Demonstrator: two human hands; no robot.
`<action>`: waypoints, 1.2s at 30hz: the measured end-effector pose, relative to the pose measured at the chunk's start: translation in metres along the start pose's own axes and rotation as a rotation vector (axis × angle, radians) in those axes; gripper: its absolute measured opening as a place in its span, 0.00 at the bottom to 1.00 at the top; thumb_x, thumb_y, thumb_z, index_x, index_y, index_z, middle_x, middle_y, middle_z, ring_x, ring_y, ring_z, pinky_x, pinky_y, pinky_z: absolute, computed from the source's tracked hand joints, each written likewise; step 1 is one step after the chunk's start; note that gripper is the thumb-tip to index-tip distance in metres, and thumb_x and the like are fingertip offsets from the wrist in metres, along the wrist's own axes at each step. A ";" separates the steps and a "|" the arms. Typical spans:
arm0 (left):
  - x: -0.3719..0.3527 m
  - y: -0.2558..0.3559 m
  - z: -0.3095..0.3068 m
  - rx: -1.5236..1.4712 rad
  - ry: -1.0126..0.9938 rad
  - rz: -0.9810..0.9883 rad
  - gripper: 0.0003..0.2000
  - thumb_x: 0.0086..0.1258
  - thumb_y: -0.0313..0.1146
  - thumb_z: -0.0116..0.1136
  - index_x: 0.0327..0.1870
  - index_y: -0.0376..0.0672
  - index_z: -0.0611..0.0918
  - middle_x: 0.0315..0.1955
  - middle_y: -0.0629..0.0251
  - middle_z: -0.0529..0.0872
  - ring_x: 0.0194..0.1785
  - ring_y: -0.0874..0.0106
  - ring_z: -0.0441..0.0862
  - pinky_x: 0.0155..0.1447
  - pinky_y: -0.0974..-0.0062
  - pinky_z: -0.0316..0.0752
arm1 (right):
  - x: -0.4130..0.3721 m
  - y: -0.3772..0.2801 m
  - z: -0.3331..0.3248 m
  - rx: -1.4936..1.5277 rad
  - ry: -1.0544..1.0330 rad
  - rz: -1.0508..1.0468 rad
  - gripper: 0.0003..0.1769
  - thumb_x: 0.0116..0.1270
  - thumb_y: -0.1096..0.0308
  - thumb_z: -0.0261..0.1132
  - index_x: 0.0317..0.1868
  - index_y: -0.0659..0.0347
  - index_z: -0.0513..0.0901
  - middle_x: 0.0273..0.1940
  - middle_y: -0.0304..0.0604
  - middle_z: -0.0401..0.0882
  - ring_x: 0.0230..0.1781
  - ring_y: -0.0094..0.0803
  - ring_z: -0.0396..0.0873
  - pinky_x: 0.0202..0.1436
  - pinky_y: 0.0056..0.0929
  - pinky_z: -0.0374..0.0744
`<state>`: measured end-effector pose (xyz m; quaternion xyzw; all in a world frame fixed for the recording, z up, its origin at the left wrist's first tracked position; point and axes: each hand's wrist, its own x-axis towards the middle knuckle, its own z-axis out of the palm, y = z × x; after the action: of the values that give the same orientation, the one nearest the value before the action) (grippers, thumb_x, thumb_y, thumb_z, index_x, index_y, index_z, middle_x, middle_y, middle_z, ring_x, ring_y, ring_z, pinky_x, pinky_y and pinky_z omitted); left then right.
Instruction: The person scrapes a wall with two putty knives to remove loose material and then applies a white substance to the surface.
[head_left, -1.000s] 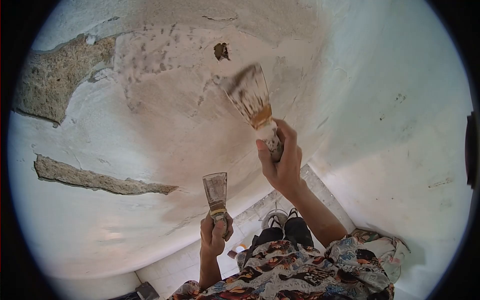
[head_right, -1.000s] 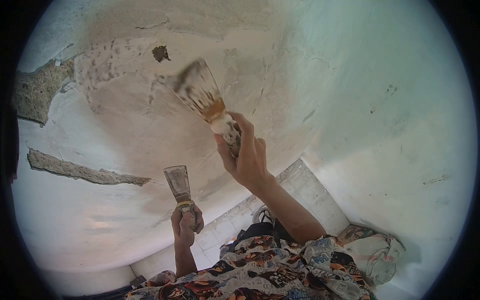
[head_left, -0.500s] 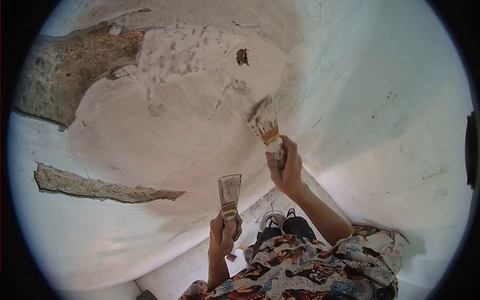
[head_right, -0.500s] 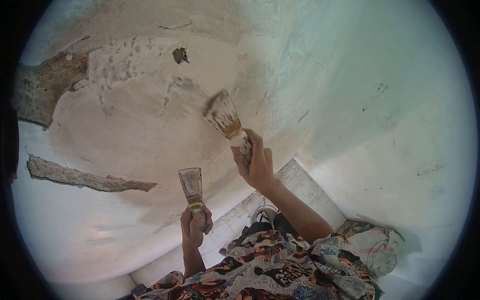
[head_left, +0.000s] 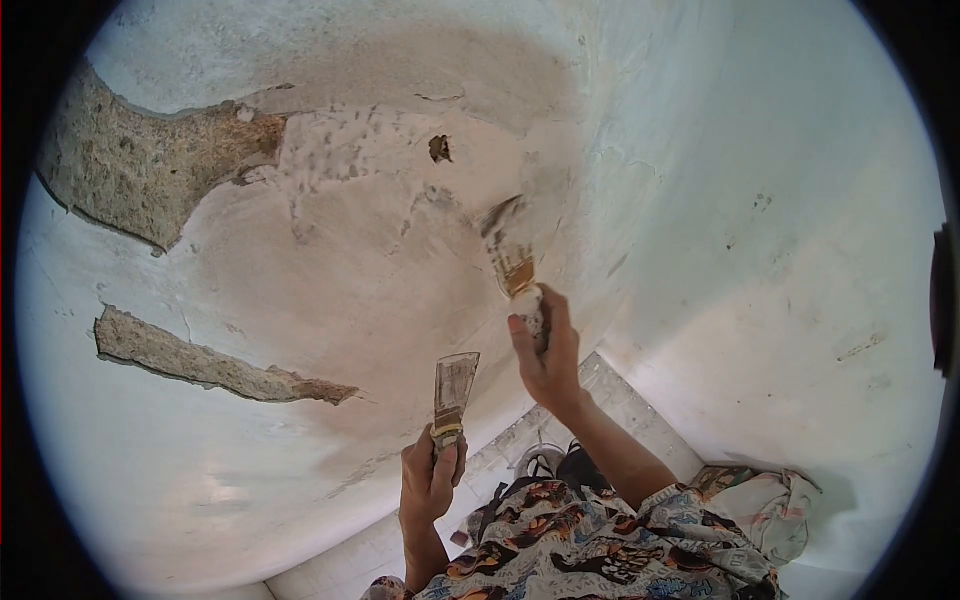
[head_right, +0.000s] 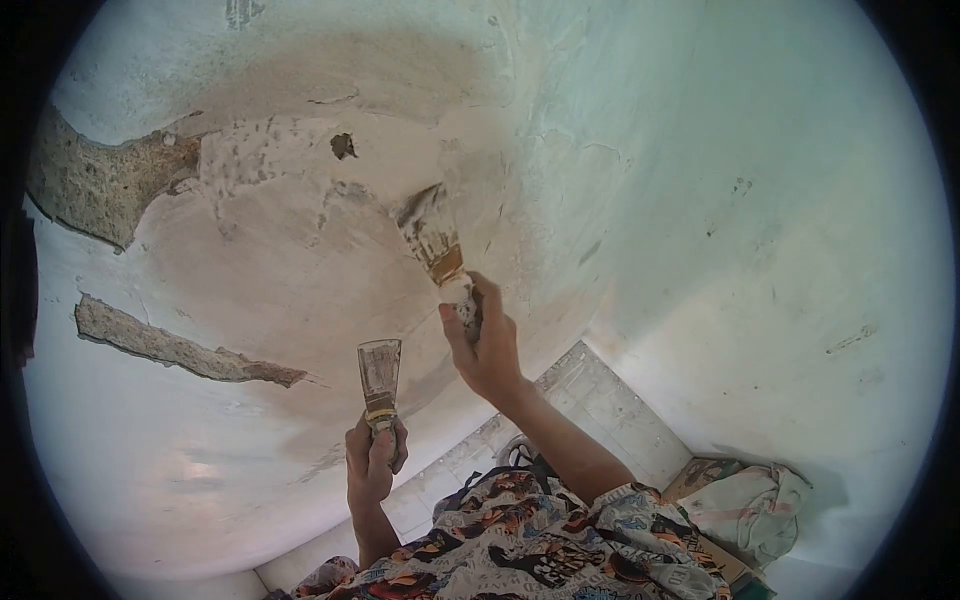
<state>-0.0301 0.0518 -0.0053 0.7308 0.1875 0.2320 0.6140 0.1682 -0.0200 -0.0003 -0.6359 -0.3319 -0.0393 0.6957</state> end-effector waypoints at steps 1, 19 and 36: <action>0.001 0.001 0.000 0.007 0.001 0.010 0.13 0.75 0.35 0.46 0.41 0.32 0.75 0.16 0.69 0.75 0.15 0.83 0.65 0.20 0.81 0.59 | -0.006 0.005 -0.001 0.004 0.005 0.003 0.22 0.67 0.72 0.63 0.58 0.69 0.66 0.34 0.54 0.79 0.29 0.40 0.80 0.32 0.34 0.76; -0.013 -0.016 -0.008 0.149 0.019 -0.233 0.11 0.73 0.33 0.44 0.40 0.33 0.74 0.17 0.68 0.75 0.14 0.82 0.65 0.19 0.81 0.59 | -0.008 0.026 -0.034 0.645 -0.138 0.478 0.19 0.78 0.58 0.51 0.52 0.68 0.72 0.26 0.37 0.72 0.13 0.16 0.65 0.13 0.17 0.63; -0.001 -0.018 -0.008 0.097 0.044 -0.215 0.18 0.74 0.44 0.46 0.38 0.34 0.74 0.18 0.66 0.74 0.14 0.81 0.66 0.16 0.82 0.57 | 0.007 0.024 -0.044 0.474 -0.159 0.478 0.17 0.77 0.57 0.54 0.38 0.65 0.75 0.20 0.31 0.70 0.13 0.12 0.63 0.16 0.16 0.61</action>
<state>-0.0353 0.0615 -0.0221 0.7300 0.2892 0.1717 0.5950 0.2027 -0.0531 -0.0157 -0.5176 -0.2265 0.2527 0.7854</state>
